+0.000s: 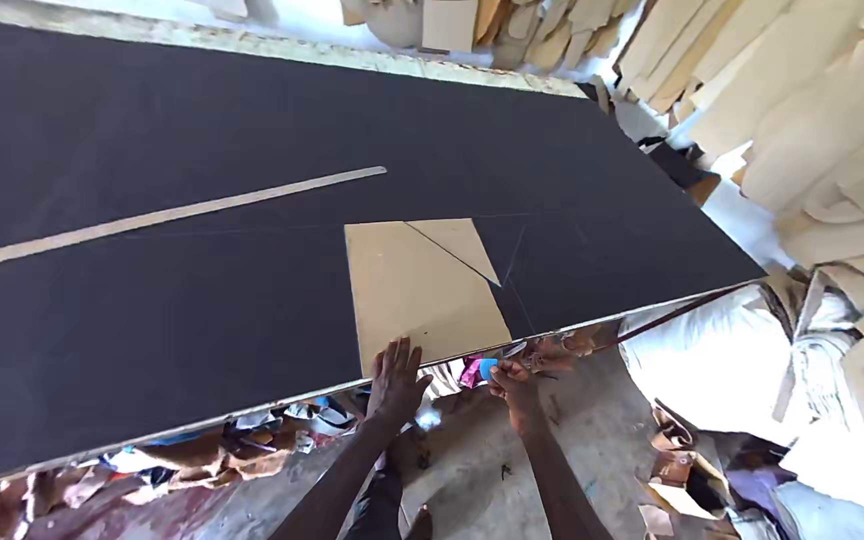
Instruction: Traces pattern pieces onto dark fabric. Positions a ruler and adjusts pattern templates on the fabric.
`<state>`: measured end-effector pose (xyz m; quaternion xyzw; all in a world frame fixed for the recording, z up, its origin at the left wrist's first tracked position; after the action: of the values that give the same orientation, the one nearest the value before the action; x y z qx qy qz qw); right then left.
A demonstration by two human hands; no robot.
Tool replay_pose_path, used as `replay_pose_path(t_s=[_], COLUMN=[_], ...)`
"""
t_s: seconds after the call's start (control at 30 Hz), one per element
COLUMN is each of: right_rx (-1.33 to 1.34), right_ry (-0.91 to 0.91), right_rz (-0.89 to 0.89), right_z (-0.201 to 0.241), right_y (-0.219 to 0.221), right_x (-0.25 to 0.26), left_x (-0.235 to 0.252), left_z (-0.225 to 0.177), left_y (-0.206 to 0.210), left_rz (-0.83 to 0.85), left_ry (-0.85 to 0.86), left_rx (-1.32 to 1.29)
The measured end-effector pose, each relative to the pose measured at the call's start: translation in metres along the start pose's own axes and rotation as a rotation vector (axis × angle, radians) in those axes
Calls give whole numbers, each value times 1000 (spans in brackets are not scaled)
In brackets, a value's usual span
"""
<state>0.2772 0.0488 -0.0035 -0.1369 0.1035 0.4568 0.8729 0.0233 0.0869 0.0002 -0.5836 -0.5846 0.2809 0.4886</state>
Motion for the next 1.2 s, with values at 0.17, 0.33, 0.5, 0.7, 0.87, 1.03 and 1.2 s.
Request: replay_pose_path(t_s=[0.17, 0.33, 0.5, 0.7, 0.87, 1.03, 1.2], right_rx=[-80, -279, -571, -607, -300, -245, -230], right_ry=[-162, -353, -476, -283, 21, 8, 120], right_rz=[-110, -199, -88, -46, 48, 56, 216], right_z=[22, 56, 60, 64, 54, 60, 55], right_y=[-6, 0, 27, 33, 35, 39, 40], right_x=[24, 51, 93, 123, 142, 158, 179], left_x=[18, 35, 39, 33, 28, 27, 27], left_z=[14, 36, 43, 46, 46, 41, 44], left_y=[-15, -11, -5, 2, 2, -2, -6], left_rz=[-88, -185, -170, -171, -208, -241, -263], left_ry=[8, 50, 15, 30, 46, 31, -35], left_rx=[-114, -226, -283, -273, -248, -134, -107])
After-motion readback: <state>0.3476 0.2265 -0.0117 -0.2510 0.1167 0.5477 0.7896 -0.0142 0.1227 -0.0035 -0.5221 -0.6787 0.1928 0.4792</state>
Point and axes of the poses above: each hand's wrist, its own x-axis towards the middle knuckle, its own y-axis out of the palm, z = x × y, the point moved 9 cm from there along x, towards the middle knuckle, and after that the axes turned 15 degrees about -z, right-handed, at the moved point
